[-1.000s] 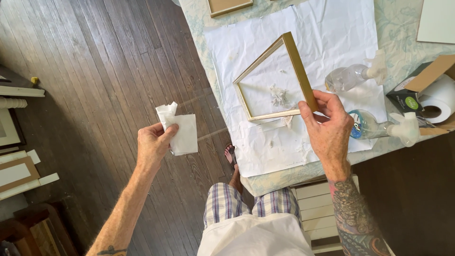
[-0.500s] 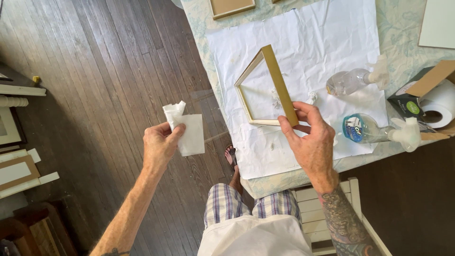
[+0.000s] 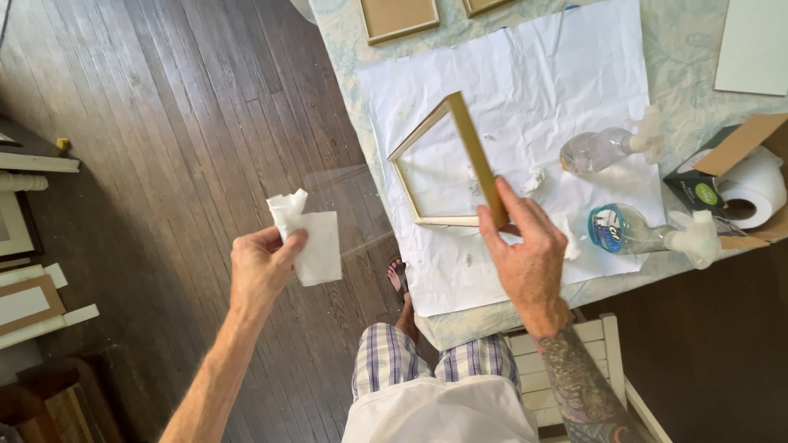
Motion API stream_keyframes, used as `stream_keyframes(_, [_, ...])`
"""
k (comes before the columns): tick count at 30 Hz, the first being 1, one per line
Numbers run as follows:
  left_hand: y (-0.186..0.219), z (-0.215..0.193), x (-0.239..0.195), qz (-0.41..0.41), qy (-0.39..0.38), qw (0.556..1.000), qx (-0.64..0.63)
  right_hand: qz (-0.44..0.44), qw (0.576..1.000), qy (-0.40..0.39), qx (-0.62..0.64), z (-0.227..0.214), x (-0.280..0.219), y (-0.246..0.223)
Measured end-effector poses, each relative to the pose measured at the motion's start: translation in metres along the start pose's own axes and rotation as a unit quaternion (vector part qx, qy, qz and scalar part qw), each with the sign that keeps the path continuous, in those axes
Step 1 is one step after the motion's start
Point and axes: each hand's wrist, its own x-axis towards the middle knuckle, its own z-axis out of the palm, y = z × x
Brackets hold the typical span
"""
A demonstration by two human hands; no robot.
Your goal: Cleaning glass panes and assembling them into wooden picture frames with backing boards on a covered table.
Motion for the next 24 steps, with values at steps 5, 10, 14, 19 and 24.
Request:
stream_keyframes(5, [0.004,0.007,-0.006,-0.006,0.004,1.0,-0.016,-0.054,0.998,-0.002,-0.01,0.025,-0.004,0.003])
stream_keyframes(10, [0.004,0.01,-0.012,-0.014,0.008,0.999,-0.037,-0.094,0.994,0.002,-0.054,0.05,-0.011,0.014])
stream_keyframes(14, [-0.031,-0.001,-0.01,-0.026,0.023,0.999,-0.042,-0.089,0.993,0.014,-0.069,0.042,0.003,0.016])
stream_keyframes(19, [-0.034,-0.017,-0.039,-0.082,0.048,0.99,-0.104,-0.015,0.999,-0.015,-0.043,0.029,0.011,0.031])
stream_keyframes(24, [-0.037,-0.046,-0.063,-0.174,0.074,0.966,-0.178,0.048,0.988,-0.142,-0.044,-0.001,0.05,0.017])
